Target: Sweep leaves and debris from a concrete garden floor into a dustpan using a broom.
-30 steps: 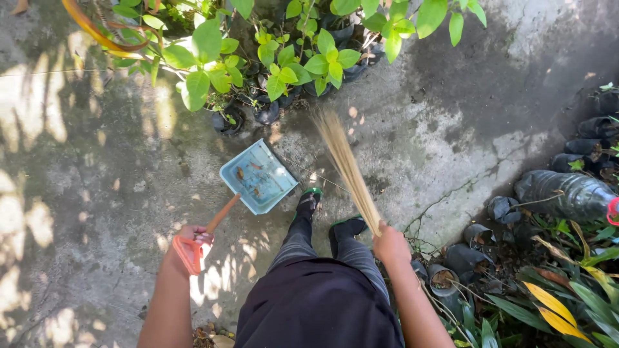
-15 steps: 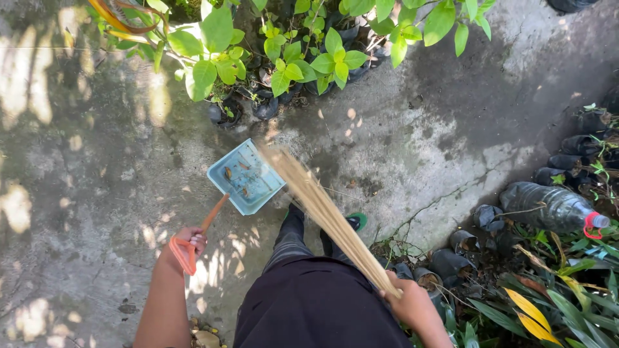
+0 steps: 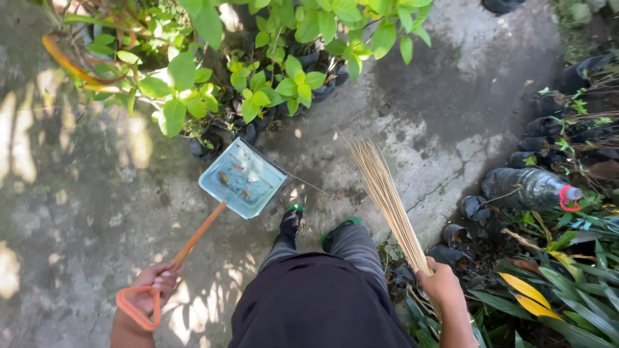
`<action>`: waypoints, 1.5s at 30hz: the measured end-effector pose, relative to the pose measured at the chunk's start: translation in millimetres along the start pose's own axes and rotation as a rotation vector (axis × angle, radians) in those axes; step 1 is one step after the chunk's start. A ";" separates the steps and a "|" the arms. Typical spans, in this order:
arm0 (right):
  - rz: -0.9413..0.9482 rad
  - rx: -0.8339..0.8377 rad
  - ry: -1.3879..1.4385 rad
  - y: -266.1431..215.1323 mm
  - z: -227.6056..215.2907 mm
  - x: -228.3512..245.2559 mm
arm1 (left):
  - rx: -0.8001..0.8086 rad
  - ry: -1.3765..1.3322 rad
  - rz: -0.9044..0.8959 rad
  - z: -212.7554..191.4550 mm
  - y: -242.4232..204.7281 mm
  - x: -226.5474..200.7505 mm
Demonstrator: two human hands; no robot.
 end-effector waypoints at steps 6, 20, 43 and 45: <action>-0.067 -0.038 -0.031 78.4 -39.3 -15.5 | -0.016 0.057 0.126 37.0 20.0 32.3; -0.326 -0.152 -0.085 359.8 -219.8 119.0 | -0.033 0.102 0.033 130.6 119.1 122.0; -0.407 0.041 -0.070 319.9 -178.8 6.0 | -0.134 -0.221 0.235 267.2 440.8 126.4; -0.511 -0.045 -0.088 328.0 -179.7 4.2 | -0.165 -0.112 0.300 268.3 446.2 127.6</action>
Point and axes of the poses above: each hand's wrist, its own y-axis towards the middle knuckle, its own z-axis out of the palm, x = y × z, the point moved 6 cm from there along y, towards the middle knuckle, and after that the axes turned 14 degrees about x, right-handed, at the moved point
